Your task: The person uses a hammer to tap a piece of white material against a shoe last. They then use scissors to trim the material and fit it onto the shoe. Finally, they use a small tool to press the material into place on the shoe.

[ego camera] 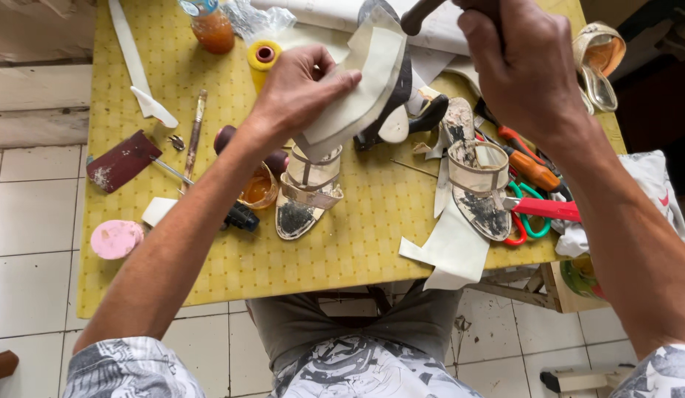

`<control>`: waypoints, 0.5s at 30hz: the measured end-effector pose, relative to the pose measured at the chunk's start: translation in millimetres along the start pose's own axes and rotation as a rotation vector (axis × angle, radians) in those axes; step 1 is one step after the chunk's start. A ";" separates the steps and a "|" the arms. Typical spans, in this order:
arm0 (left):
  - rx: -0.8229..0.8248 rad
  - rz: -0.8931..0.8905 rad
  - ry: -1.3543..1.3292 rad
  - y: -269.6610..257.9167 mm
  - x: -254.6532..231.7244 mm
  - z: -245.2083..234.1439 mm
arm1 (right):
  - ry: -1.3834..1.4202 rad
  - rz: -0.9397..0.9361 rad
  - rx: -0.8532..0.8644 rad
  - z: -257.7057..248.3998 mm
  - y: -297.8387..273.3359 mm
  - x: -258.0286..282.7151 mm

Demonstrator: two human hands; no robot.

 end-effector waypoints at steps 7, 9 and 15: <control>-0.070 -0.033 -0.002 2.0 6.4 1.7 | -0.037 -0.197 0.078 32.1 -4.8 -3.4; -0.069 -0.018 -0.006 -0.6 5.3 -1.4 | -0.189 -0.088 -0.007 21.2 2.3 -19.3; -0.063 -0.061 0.010 0.1 10.7 1.8 | -0.046 -0.093 0.033 38.9 5.3 -22.2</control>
Point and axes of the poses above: each hand's wrist, its own y-axis towards the middle knuckle, its own z-axis out of the palm, x = y × z, the point moved 9 cm from there along y, towards the middle knuckle, and after that the axes turned 15 degrees about -x, right-handed, at the moved point
